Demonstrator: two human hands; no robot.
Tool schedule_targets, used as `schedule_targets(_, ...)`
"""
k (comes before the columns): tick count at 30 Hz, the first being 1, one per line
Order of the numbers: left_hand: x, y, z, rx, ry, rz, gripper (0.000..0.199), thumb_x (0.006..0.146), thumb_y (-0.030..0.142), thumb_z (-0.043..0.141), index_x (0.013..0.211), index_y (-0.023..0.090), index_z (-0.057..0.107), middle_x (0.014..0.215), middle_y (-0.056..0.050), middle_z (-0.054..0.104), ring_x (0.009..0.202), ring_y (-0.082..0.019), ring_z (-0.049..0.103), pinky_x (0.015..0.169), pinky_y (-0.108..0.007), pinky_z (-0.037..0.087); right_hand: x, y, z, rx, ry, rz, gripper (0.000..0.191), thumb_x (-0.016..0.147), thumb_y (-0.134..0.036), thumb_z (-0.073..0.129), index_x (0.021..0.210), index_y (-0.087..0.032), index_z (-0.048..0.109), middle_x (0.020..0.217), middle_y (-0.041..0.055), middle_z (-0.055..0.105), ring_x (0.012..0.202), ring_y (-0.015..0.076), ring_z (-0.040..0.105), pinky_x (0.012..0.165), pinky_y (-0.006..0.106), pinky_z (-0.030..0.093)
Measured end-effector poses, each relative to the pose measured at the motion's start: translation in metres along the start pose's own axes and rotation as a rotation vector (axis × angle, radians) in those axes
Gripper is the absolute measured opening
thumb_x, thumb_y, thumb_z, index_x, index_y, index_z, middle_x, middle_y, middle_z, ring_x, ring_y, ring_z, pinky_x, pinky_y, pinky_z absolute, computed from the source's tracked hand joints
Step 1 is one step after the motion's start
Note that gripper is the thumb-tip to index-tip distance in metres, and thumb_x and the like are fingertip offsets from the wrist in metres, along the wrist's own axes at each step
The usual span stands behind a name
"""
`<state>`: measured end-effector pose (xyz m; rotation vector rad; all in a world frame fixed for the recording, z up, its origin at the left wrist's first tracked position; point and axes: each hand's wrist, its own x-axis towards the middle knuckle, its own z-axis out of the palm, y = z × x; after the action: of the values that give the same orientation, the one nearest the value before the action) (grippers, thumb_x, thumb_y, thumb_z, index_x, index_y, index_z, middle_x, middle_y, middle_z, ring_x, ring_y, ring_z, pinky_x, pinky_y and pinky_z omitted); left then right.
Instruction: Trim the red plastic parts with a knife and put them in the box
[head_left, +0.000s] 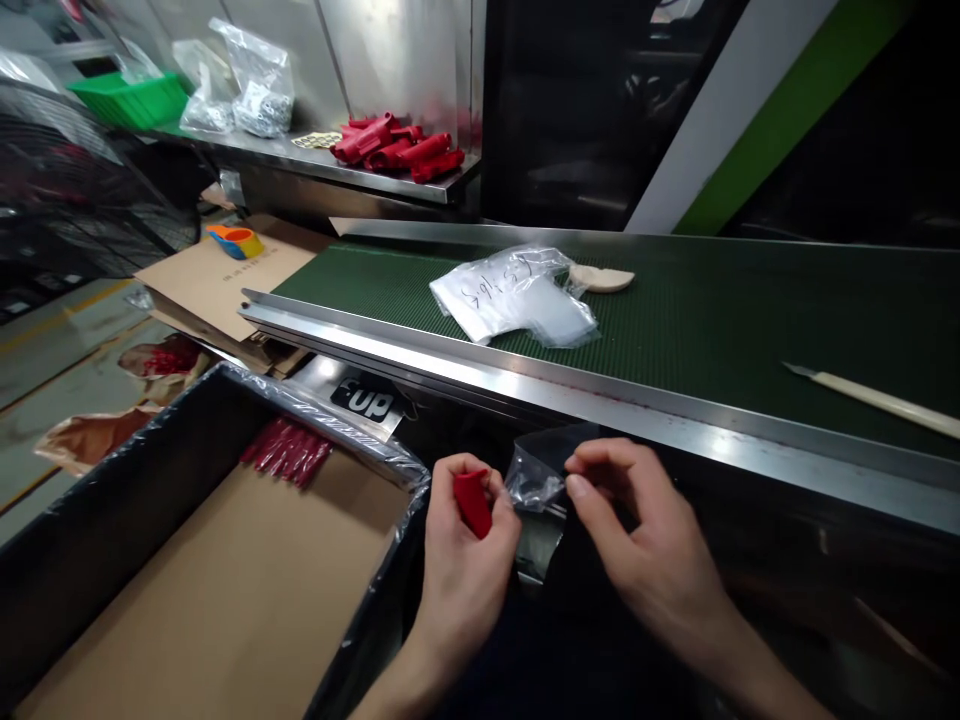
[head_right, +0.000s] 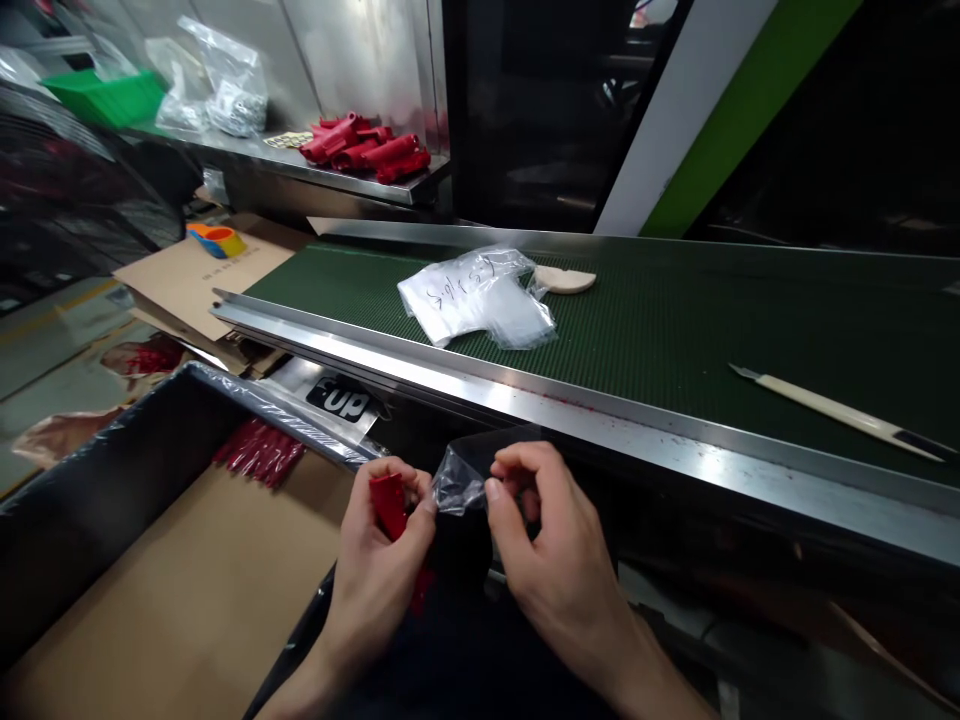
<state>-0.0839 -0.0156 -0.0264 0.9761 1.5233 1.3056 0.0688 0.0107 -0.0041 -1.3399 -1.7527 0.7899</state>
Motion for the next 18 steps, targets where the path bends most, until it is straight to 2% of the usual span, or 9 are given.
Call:
schedule_targets(2, 0.0, -0.003, -0.002, 0.096, -0.062, 0.046, 0.026, 0.084, 0.017, 0.059, 0.105, 0.026, 0.047, 0.086, 0.003, 0.058, 0.074, -0.012, 0.057, 0.07, -0.023, 0.046, -0.001, -0.007, -0.008, -0.029, -0.045, -0.094, 0.02, 0.095, -0.025, 0.055, 0.115, -0.026, 0.055, 0.101, -0.0005, 0.059, 0.088, 0.0099, 0.059, 0.077, 0.02, 0.048)
schedule_targets(5, -0.003, -0.009, -0.003, 0.279, -0.182, 0.22, 0.045, 0.08, 0.011, 0.058, 0.119, 0.03, 0.044, 0.086, 0.003, 0.059, 0.071, -0.012, 0.057, 0.066, -0.024, 0.045, -0.003, -0.017, -0.016, -0.084, -0.287, -0.234, 0.02, 0.096, -0.03, 0.054, 0.115, -0.024, 0.058, 0.094, 0.0009, 0.059, 0.081, 0.0114, 0.058, 0.071, 0.024, 0.049)
schedule_targets(8, -0.008, -0.016, -0.001, 0.418, -0.251, 0.432, 0.053, 0.082, 0.009, 0.051, 0.127, 0.032, 0.037, 0.094, 0.001, 0.058, 0.075, -0.014, 0.058, 0.067, -0.026, 0.045, -0.004, -0.017, -0.016, -0.128, -0.403, -0.232, 0.017, 0.099, -0.026, 0.046, 0.101, -0.023, 0.064, 0.086, 0.0011, 0.058, 0.073, 0.0115, 0.056, 0.066, 0.026, 0.047)
schedule_targets(12, -0.01, -0.025, -0.001, 0.441, -0.301, 0.477, 0.059, 0.08, 0.007, 0.047, 0.131, 0.033, 0.034, 0.094, 0.0, 0.056, 0.075, -0.015, 0.056, 0.068, -0.028, 0.045, -0.003, -0.011, -0.017, -0.155, -0.504, -0.191, 0.019, 0.098, -0.024, 0.047, 0.094, -0.024, 0.065, 0.085, 0.0001, 0.06, 0.072, 0.0115, 0.057, 0.063, 0.026, 0.046)
schedule_targets(14, -0.006, -0.028, -0.002, 0.452, -0.291, 0.438, 0.062, 0.077, 0.007, 0.049, 0.132, 0.032, 0.036, 0.096, -0.001, 0.057, 0.078, -0.017, 0.056, 0.071, -0.031, 0.045, -0.003, -0.011, -0.023, -0.074, -0.447, -0.187, 0.02, 0.097, -0.021, 0.046, 0.094, -0.025, 0.065, 0.087, -0.0006, 0.062, 0.073, 0.0106, 0.059, 0.064, 0.024, 0.048)
schedule_targets(16, 0.001, -0.03, -0.004, 0.451, -0.234, 0.355, 0.059, 0.075, 0.008, 0.052, 0.129, 0.029, 0.04, 0.098, -0.003, 0.058, 0.084, -0.019, 0.056, 0.078, -0.035, 0.044, -0.009, -0.01, -0.033, -0.037, -0.206, -0.167, 0.017, 0.096, -0.02, 0.05, 0.099, -0.027, 0.066, 0.092, -0.0011, 0.065, 0.078, 0.0105, 0.063, 0.068, 0.022, 0.052)
schedule_targets(18, 0.011, -0.031, -0.008, 0.42, -0.169, 0.238, 0.043, 0.078, 0.011, 0.053, 0.117, 0.024, 0.046, 0.093, -0.002, 0.058, 0.083, -0.019, 0.057, 0.079, -0.034, 0.044, -0.019, -0.005, -0.046, -0.096, 0.069, -0.144, 0.016, 0.092, -0.02, 0.059, 0.103, -0.028, 0.067, 0.097, -0.001, 0.069, 0.082, 0.0125, 0.066, 0.071, 0.022, 0.054)
